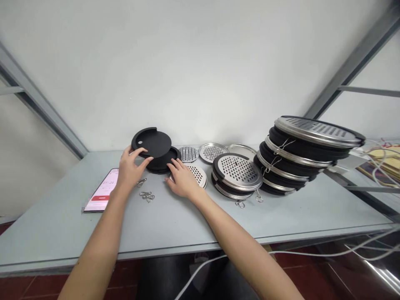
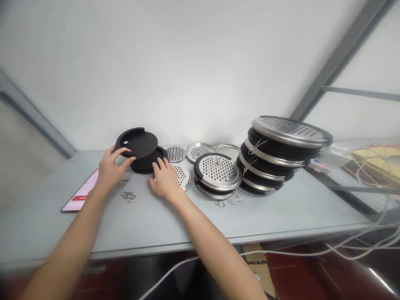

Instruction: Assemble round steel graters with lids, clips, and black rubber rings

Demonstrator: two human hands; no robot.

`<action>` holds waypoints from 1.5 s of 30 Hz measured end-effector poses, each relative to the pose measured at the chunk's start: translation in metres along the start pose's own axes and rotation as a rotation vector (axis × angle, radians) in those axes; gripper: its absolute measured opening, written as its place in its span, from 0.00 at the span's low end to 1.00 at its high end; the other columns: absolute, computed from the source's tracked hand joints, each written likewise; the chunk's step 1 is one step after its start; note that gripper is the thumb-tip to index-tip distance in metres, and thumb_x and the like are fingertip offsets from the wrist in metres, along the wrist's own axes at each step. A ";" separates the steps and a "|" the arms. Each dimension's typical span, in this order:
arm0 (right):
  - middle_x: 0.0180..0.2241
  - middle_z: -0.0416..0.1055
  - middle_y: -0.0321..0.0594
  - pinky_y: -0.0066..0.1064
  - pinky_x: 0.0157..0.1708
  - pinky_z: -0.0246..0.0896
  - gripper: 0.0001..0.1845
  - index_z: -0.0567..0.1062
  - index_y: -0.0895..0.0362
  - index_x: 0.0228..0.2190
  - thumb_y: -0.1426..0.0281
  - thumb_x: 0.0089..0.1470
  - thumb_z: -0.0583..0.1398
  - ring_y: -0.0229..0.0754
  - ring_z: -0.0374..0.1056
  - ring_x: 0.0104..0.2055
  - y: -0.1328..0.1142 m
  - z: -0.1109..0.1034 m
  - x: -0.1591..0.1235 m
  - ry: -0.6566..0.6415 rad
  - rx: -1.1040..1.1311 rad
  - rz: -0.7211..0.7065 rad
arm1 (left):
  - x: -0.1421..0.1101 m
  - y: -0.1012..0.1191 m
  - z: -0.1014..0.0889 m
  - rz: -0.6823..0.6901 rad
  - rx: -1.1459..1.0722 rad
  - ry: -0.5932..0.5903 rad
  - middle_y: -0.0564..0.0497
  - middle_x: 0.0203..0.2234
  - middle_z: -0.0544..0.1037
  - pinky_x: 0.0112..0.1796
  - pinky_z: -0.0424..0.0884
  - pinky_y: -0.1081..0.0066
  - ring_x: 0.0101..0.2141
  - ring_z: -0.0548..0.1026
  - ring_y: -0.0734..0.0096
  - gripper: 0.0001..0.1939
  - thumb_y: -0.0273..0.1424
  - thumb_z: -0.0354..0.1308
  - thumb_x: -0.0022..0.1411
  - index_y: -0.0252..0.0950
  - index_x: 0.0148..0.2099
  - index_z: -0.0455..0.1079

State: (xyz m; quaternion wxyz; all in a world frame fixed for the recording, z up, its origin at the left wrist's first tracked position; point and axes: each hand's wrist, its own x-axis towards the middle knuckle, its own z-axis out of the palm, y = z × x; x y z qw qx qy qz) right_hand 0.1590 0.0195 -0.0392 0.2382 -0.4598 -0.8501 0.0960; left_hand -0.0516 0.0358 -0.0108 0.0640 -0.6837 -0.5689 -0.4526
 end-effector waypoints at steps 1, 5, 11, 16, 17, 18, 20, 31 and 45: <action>0.66 0.53 0.56 0.48 0.66 0.43 0.30 0.62 0.65 0.61 0.63 0.61 0.54 0.57 0.44 0.70 -0.001 0.000 0.000 0.041 -0.017 0.037 | 0.000 0.004 0.001 0.018 -0.013 0.000 0.45 0.52 0.70 0.57 0.65 0.58 0.54 0.70 0.53 0.13 0.40 0.61 0.61 0.42 0.47 0.74; 0.58 0.64 0.59 0.46 0.65 0.46 0.27 0.66 0.69 0.56 0.63 0.62 0.52 0.57 0.54 0.65 -0.003 0.000 0.001 0.134 -0.034 0.178 | -0.002 0.012 0.004 0.044 -0.040 0.005 0.46 0.53 0.70 0.57 0.64 0.59 0.55 0.69 0.54 0.14 0.41 0.60 0.62 0.42 0.48 0.73; 0.64 0.58 0.58 0.45 0.66 0.44 0.34 0.59 0.72 0.62 0.63 0.61 0.52 0.58 0.48 0.68 0.002 0.002 0.001 0.038 -0.015 0.092 | -0.002 0.013 0.002 -0.016 -0.033 0.035 0.46 0.54 0.70 0.57 0.64 0.59 0.55 0.70 0.56 0.14 0.41 0.60 0.62 0.43 0.49 0.73; 0.67 0.53 0.54 0.51 0.67 0.38 0.36 0.54 0.69 0.65 0.59 0.63 0.50 0.61 0.42 0.70 0.004 0.004 0.001 -0.030 -0.030 0.093 | -0.002 0.015 0.002 -0.042 -0.003 0.096 0.45 0.53 0.69 0.58 0.63 0.59 0.56 0.69 0.56 0.14 0.41 0.60 0.62 0.42 0.49 0.73; 0.67 0.52 0.54 0.52 0.67 0.36 0.36 0.54 0.68 0.65 0.59 0.64 0.49 0.61 0.41 0.70 0.003 0.004 0.001 -0.042 -0.035 0.089 | -0.002 0.016 0.001 -0.051 0.006 0.107 0.45 0.54 0.69 0.58 0.63 0.59 0.56 0.69 0.56 0.14 0.41 0.60 0.62 0.43 0.48 0.73; 0.67 0.51 0.53 0.53 0.68 0.35 0.35 0.53 0.67 0.65 0.59 0.65 0.49 0.61 0.40 0.71 0.003 0.004 0.001 -0.052 -0.038 0.083 | -0.002 0.017 0.001 -0.061 0.014 0.115 0.45 0.53 0.69 0.58 0.63 0.60 0.56 0.69 0.56 0.14 0.41 0.60 0.63 0.43 0.48 0.73; 0.68 0.51 0.51 0.53 0.68 0.34 0.34 0.53 0.65 0.66 0.59 0.65 0.48 0.59 0.39 0.71 0.002 0.004 0.001 -0.063 -0.036 0.075 | -0.002 0.019 0.000 -0.076 0.020 0.127 0.45 0.53 0.69 0.58 0.63 0.60 0.56 0.69 0.57 0.14 0.41 0.60 0.63 0.43 0.48 0.73; 0.59 0.65 0.54 0.49 0.65 0.44 0.31 0.68 0.63 0.57 0.56 0.59 0.56 0.57 0.53 0.65 0.001 -0.014 -0.013 0.099 0.011 0.074 | -0.006 0.019 0.013 0.008 0.005 -0.117 0.46 0.49 0.73 0.54 0.66 0.58 0.51 0.71 0.54 0.16 0.45 0.58 0.63 0.43 0.48 0.73; 0.63 0.58 0.58 0.53 0.65 0.44 0.34 0.64 0.62 0.59 0.56 0.58 0.59 0.63 0.49 0.67 0.005 -0.013 -0.055 0.013 -0.133 0.048 | -0.013 0.012 0.027 0.082 0.043 -0.225 0.40 0.57 0.69 0.58 0.62 0.52 0.60 0.65 0.47 0.15 0.45 0.59 0.61 0.38 0.39 0.75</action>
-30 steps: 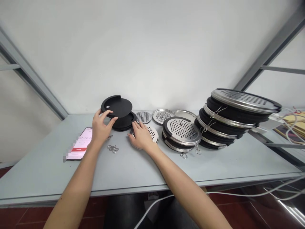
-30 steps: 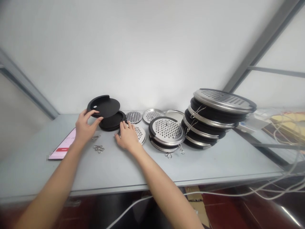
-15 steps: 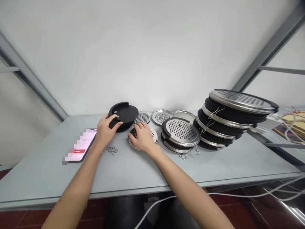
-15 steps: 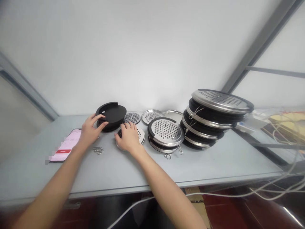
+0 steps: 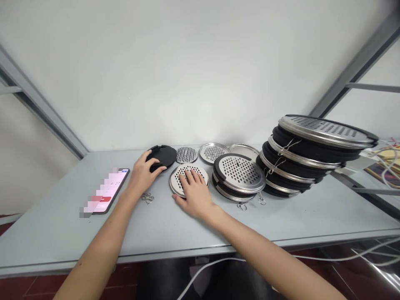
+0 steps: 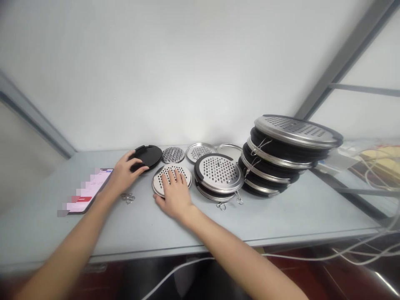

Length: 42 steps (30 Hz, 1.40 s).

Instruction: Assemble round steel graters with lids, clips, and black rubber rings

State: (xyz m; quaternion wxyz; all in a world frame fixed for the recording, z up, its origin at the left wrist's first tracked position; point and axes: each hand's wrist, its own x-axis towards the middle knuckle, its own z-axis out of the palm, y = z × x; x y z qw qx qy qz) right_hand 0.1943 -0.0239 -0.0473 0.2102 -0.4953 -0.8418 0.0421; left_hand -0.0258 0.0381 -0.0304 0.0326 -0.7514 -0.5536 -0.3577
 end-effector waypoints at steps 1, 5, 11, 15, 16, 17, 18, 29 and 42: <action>0.62 0.59 0.59 0.53 0.64 0.46 0.33 0.65 0.62 0.58 0.56 0.58 0.59 0.63 0.50 0.66 -0.002 0.000 0.000 0.010 -0.008 0.024 | 0.000 0.000 0.001 0.016 -0.019 -0.022 0.41 0.56 0.71 0.59 0.62 0.52 0.59 0.66 0.49 0.15 0.45 0.59 0.61 0.38 0.38 0.74; 0.59 0.63 0.61 0.53 0.62 0.49 0.30 0.67 0.63 0.54 0.56 0.57 0.61 0.63 0.55 0.64 -0.006 -0.002 0.000 -0.031 -0.041 0.017 | 0.000 0.000 0.001 0.056 -0.071 -0.130 0.43 0.46 0.80 0.59 0.61 0.51 0.49 0.76 0.54 0.16 0.45 0.58 0.63 0.38 0.41 0.74; 0.54 0.69 0.60 0.48 0.60 0.56 0.19 0.70 0.65 0.49 0.63 0.65 0.53 0.58 0.62 0.60 -0.008 -0.011 0.001 0.047 -0.057 0.009 | 0.001 -0.003 -0.008 0.115 -0.086 -0.231 0.43 0.49 0.79 0.58 0.62 0.52 0.50 0.75 0.55 0.18 0.43 0.54 0.65 0.37 0.48 0.74; 0.45 0.75 0.53 0.41 0.50 0.65 0.17 0.70 0.61 0.45 0.62 0.67 0.49 0.51 0.70 0.49 -0.003 -0.019 0.002 0.266 0.032 0.056 | 0.001 0.002 -0.014 0.126 -0.050 -0.226 0.43 0.49 0.79 0.57 0.64 0.54 0.50 0.75 0.55 0.19 0.42 0.50 0.67 0.36 0.50 0.74; 0.43 0.75 0.51 0.39 0.47 0.66 0.16 0.70 0.60 0.45 0.63 0.68 0.48 0.50 0.71 0.47 -0.001 -0.020 0.003 0.317 0.046 0.064 | 0.000 0.005 -0.016 0.127 -0.045 -0.217 0.43 0.49 0.79 0.55 0.67 0.55 0.50 0.76 0.55 0.19 0.42 0.51 0.67 0.36 0.50 0.74; 0.43 0.75 0.51 0.38 0.45 0.67 0.16 0.70 0.61 0.45 0.64 0.68 0.48 0.49 0.72 0.46 0.000 -0.021 0.003 0.363 0.052 0.066 | 0.000 0.008 -0.019 0.126 -0.044 -0.204 0.44 0.49 0.79 0.52 0.69 0.57 0.49 0.76 0.56 0.18 0.42 0.51 0.67 0.37 0.50 0.75; 0.44 0.76 0.51 0.37 0.44 0.67 0.16 0.70 0.61 0.46 0.65 0.68 0.47 0.49 0.72 0.46 0.002 -0.020 0.004 0.404 0.053 0.061 | -0.001 0.011 -0.022 0.113 -0.037 -0.184 0.45 0.49 0.79 0.50 0.70 0.59 0.48 0.77 0.56 0.18 0.42 0.52 0.67 0.38 0.50 0.75; 0.46 0.77 0.50 0.34 0.43 0.67 0.18 0.70 0.61 0.50 0.66 0.69 0.47 0.47 0.74 0.46 0.006 -0.020 0.006 0.529 0.097 0.087 | -0.015 0.035 -0.042 0.329 -0.184 -0.274 0.48 0.31 0.79 0.36 0.70 0.67 0.32 0.75 0.67 0.11 0.36 0.61 0.62 0.36 0.43 0.78; 0.52 0.74 0.47 0.40 0.51 0.65 0.15 0.71 0.57 0.51 0.67 0.66 0.53 0.49 0.68 0.56 0.018 -0.026 0.002 0.222 0.022 -0.183 | -0.024 0.059 -0.034 0.407 -0.096 -0.637 0.52 0.35 0.81 0.57 0.60 0.53 0.41 0.75 0.62 0.10 0.32 0.63 0.59 0.44 0.44 0.79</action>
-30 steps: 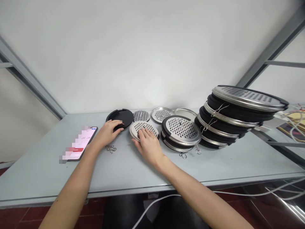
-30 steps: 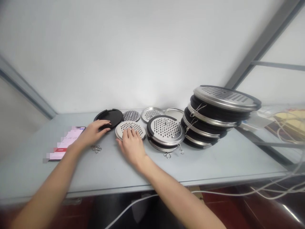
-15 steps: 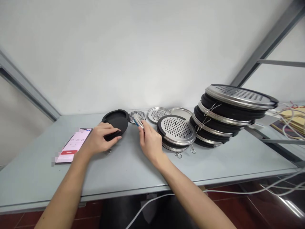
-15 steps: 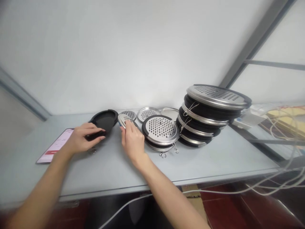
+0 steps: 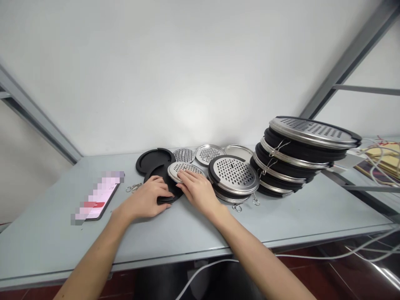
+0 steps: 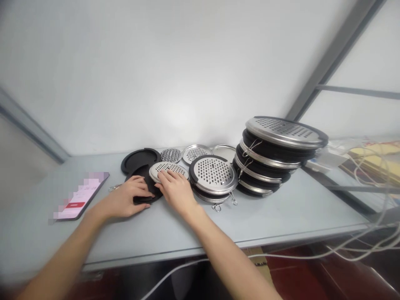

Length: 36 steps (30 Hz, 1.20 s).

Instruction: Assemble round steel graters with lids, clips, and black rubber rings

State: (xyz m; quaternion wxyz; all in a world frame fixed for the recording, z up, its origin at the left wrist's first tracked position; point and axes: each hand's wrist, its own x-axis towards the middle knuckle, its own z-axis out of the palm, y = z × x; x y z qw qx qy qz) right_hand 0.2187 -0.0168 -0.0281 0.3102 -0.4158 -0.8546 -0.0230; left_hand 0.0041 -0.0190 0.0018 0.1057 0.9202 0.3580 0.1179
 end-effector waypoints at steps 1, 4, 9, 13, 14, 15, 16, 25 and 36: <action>0.52 0.74 0.47 0.40 0.51 0.65 0.15 0.71 0.57 0.51 0.67 0.66 0.53 0.49 0.68 0.56 0.002 0.000 -0.002 -0.009 -0.009 -0.012 | -0.001 0.000 0.000 0.004 -0.014 0.012 0.52 0.35 0.81 0.59 0.57 0.52 0.41 0.75 0.62 0.10 0.33 0.63 0.58 0.43 0.44 0.79; 0.53 0.73 0.47 0.41 0.51 0.65 0.16 0.70 0.58 0.52 0.66 0.66 0.54 0.50 0.67 0.57 0.005 0.003 -0.010 -0.035 -0.037 -0.066 | -0.005 -0.003 0.000 0.015 -0.107 0.123 0.50 0.38 0.80 0.59 0.60 0.54 0.42 0.76 0.62 0.12 0.37 0.64 0.58 0.42 0.44 0.78; 0.54 0.72 0.48 0.45 0.53 0.64 0.16 0.71 0.58 0.51 0.67 0.63 0.58 0.53 0.64 0.59 0.007 0.005 -0.017 -0.125 -0.024 -0.128 | 0.002 -0.039 -0.002 -0.208 -0.163 0.547 0.46 0.40 0.80 0.49 0.71 0.62 0.44 0.76 0.62 0.14 0.40 0.54 0.66 0.38 0.41 0.77; 0.55 0.71 0.46 0.46 0.56 0.61 0.17 0.72 0.57 0.51 0.68 0.60 0.59 0.52 0.62 0.60 0.007 0.003 -0.017 -0.143 0.080 -0.107 | 0.015 -0.085 -0.001 -0.420 -0.114 0.530 0.44 0.46 0.80 0.53 0.69 0.60 0.48 0.76 0.58 0.20 0.42 0.47 0.67 0.36 0.45 0.76; 0.55 0.71 0.45 0.45 0.57 0.60 0.17 0.72 0.57 0.51 0.69 0.60 0.58 0.52 0.61 0.60 0.007 0.002 -0.017 -0.138 0.111 -0.103 | 0.018 -0.095 0.000 -0.454 -0.123 0.492 0.44 0.47 0.80 0.54 0.68 0.60 0.49 0.76 0.57 0.21 0.42 0.46 0.67 0.35 0.45 0.76; 0.55 0.71 0.44 0.45 0.58 0.60 0.17 0.72 0.56 0.51 0.69 0.61 0.57 0.51 0.61 0.60 0.007 0.002 -0.017 -0.134 0.138 -0.100 | 0.019 -0.103 0.001 -0.494 -0.138 0.464 0.44 0.47 0.80 0.55 0.68 0.59 0.50 0.75 0.56 0.22 0.42 0.46 0.66 0.35 0.46 0.77; 0.55 0.71 0.44 0.44 0.59 0.59 0.17 0.72 0.56 0.52 0.71 0.61 0.56 0.50 0.61 0.60 0.008 0.002 -0.016 -0.131 0.160 -0.095 | 0.020 -0.108 0.001 -0.521 -0.152 0.420 0.44 0.48 0.80 0.55 0.67 0.59 0.50 0.75 0.56 0.23 0.43 0.46 0.66 0.35 0.46 0.77; 0.62 0.61 0.51 0.46 0.62 0.58 0.28 0.63 0.59 0.60 0.78 0.58 0.51 0.49 0.58 0.63 0.004 0.013 -0.016 -0.029 0.176 0.056 | 0.003 -0.115 -0.006 -0.492 -0.126 0.175 0.44 0.60 0.71 0.60 0.62 0.57 0.61 0.67 0.53 0.29 0.47 0.50 0.62 0.37 0.58 0.72; 0.66 0.51 0.59 0.53 0.66 0.49 0.35 0.56 0.64 0.63 0.66 0.58 0.57 0.57 0.46 0.69 0.003 0.019 -0.017 0.013 0.188 0.300 | -0.003 -0.124 -0.005 -0.515 -0.067 0.155 0.43 0.61 0.68 0.62 0.60 0.58 0.62 0.64 0.52 0.31 0.44 0.55 0.57 0.34 0.59 0.71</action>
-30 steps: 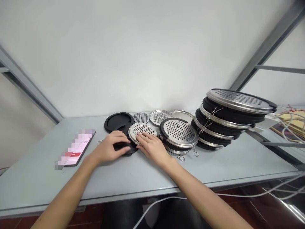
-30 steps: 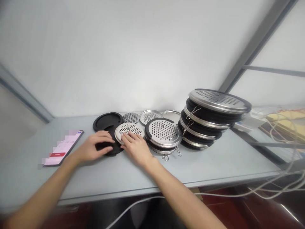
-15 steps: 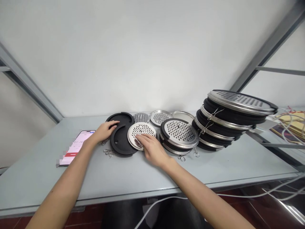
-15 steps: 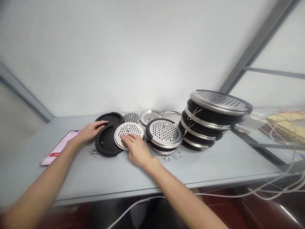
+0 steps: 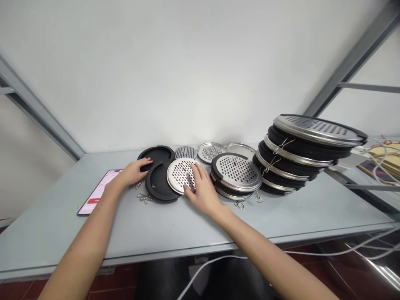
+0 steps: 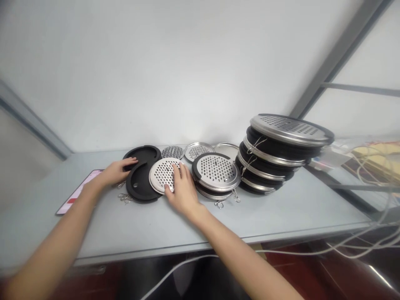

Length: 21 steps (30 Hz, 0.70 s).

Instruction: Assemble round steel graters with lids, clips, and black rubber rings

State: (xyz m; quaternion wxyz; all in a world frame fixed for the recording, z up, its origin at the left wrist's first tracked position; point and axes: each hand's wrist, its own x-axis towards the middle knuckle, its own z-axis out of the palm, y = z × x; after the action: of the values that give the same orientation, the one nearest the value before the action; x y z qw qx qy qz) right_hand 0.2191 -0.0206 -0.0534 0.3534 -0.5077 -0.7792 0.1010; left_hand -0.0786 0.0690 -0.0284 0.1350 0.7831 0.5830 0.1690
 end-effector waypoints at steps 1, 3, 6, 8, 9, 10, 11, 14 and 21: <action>0.66 0.49 0.59 0.54 0.66 0.48 0.35 0.56 0.64 0.63 0.66 0.58 0.57 0.58 0.44 0.69 0.000 0.001 0.000 0.004 0.004 0.024 | 0.000 -0.001 0.000 0.003 0.017 -0.006 0.42 0.62 0.67 0.62 0.59 0.57 0.63 0.63 0.52 0.31 0.44 0.54 0.58 0.33 0.60 0.70; 0.67 0.45 0.61 0.56 0.66 0.46 0.35 0.57 0.64 0.62 0.65 0.57 0.57 0.60 0.40 0.70 0.001 0.004 -0.001 0.009 0.016 0.066 | 0.001 -0.002 0.001 0.005 0.054 -0.010 0.41 0.62 0.66 0.63 0.58 0.55 0.64 0.60 0.51 0.33 0.44 0.52 0.59 0.30 0.61 0.69; 0.67 0.42 0.63 0.55 0.66 0.46 0.33 0.58 0.65 0.62 0.65 0.58 0.57 0.61 0.39 0.71 0.001 0.007 -0.001 -0.008 0.050 0.093 | 0.002 -0.005 0.003 0.012 0.102 0.001 0.39 0.64 0.64 0.63 0.56 0.53 0.66 0.56 0.50 0.34 0.45 0.51 0.60 0.28 0.62 0.67; 0.67 0.42 0.63 0.55 0.66 0.46 0.33 0.59 0.65 0.61 0.64 0.59 0.56 0.61 0.39 0.71 0.001 0.008 -0.001 -0.022 0.066 0.097 | 0.002 -0.008 0.005 0.009 0.129 0.025 0.37 0.64 0.62 0.64 0.55 0.52 0.66 0.55 0.49 0.35 0.45 0.49 0.61 0.26 0.63 0.65; 0.67 0.42 0.63 0.55 0.66 0.45 0.33 0.59 0.65 0.61 0.64 0.59 0.56 0.61 0.40 0.71 0.001 0.008 0.000 -0.027 0.068 0.100 | 0.002 -0.009 0.006 0.002 0.141 0.043 0.36 0.64 0.62 0.64 0.54 0.51 0.66 0.55 0.48 0.35 0.46 0.49 0.62 0.25 0.63 0.65; 0.67 0.42 0.64 0.55 0.66 0.45 0.33 0.59 0.65 0.61 0.64 0.59 0.56 0.62 0.40 0.71 0.001 0.008 0.000 -0.033 0.069 0.102 | 0.003 -0.011 0.007 -0.009 0.151 0.061 0.36 0.64 0.63 0.64 0.54 0.51 0.66 0.55 0.48 0.35 0.47 0.48 0.62 0.25 0.63 0.65; 0.67 0.42 0.64 0.55 0.66 0.45 0.33 0.59 0.66 0.61 0.64 0.59 0.56 0.62 0.40 0.71 0.001 0.008 0.001 -0.036 0.069 0.103 | 0.003 -0.012 0.009 -0.021 0.157 0.075 0.36 0.64 0.64 0.64 0.54 0.51 0.66 0.56 0.48 0.35 0.47 0.48 0.63 0.26 0.62 0.65; 0.67 0.43 0.63 0.54 0.66 0.47 0.33 0.60 0.65 0.61 0.63 0.58 0.57 0.61 0.42 0.70 0.003 0.008 0.002 -0.036 0.080 0.095 | 0.004 -0.013 0.011 -0.049 0.155 0.097 0.36 0.62 0.67 0.64 0.54 0.51 0.66 0.57 0.48 0.34 0.48 0.48 0.63 0.28 0.60 0.67; 0.67 0.45 0.61 0.51 0.66 0.48 0.32 0.61 0.63 0.60 0.62 0.58 0.58 0.58 0.45 0.70 0.005 0.007 0.003 -0.019 0.107 0.097 | -0.006 0.025 -0.001 0.056 0.023 0.296 0.42 0.52 0.77 0.55 0.67 0.58 0.53 0.74 0.54 0.24 0.46 0.47 0.66 0.34 0.50 0.75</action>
State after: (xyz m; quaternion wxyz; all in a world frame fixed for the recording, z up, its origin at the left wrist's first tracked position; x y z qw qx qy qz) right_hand 0.2175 -0.0141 -0.0592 0.3671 -0.5245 -0.7505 0.1643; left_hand -0.0589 0.0559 -0.0174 0.0342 0.7671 0.5764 0.2795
